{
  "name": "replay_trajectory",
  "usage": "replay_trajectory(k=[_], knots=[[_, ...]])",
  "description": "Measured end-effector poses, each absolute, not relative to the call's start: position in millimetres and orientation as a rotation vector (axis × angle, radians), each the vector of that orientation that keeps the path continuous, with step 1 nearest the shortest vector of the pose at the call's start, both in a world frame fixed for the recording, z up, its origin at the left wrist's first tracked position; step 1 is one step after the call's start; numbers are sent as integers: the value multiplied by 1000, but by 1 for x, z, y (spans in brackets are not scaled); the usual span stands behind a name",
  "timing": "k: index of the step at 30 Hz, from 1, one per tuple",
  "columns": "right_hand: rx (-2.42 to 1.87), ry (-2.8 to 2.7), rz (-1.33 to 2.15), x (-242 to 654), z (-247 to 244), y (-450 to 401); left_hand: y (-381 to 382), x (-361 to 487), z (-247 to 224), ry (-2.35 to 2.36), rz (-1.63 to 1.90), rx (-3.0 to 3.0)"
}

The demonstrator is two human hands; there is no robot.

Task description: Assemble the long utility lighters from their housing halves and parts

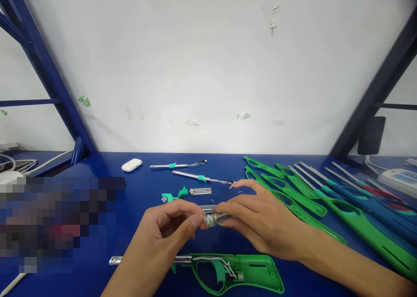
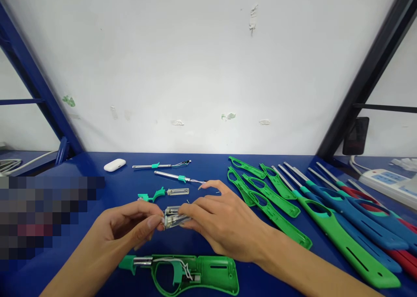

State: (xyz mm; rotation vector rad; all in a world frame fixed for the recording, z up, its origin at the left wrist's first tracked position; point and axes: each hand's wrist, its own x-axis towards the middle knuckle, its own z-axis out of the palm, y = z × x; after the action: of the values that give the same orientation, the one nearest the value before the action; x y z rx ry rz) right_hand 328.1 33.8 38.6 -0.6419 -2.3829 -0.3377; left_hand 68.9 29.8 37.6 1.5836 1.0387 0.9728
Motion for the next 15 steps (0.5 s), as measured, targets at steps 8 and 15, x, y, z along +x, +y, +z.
replay_trajectory(k=[8,15], knots=[[-653,-2329,-339,329,36,35,29,71,33,1035,885,1533],[-653,-2299,-349,328,36,33,31,71,31,1033,863,1514]])
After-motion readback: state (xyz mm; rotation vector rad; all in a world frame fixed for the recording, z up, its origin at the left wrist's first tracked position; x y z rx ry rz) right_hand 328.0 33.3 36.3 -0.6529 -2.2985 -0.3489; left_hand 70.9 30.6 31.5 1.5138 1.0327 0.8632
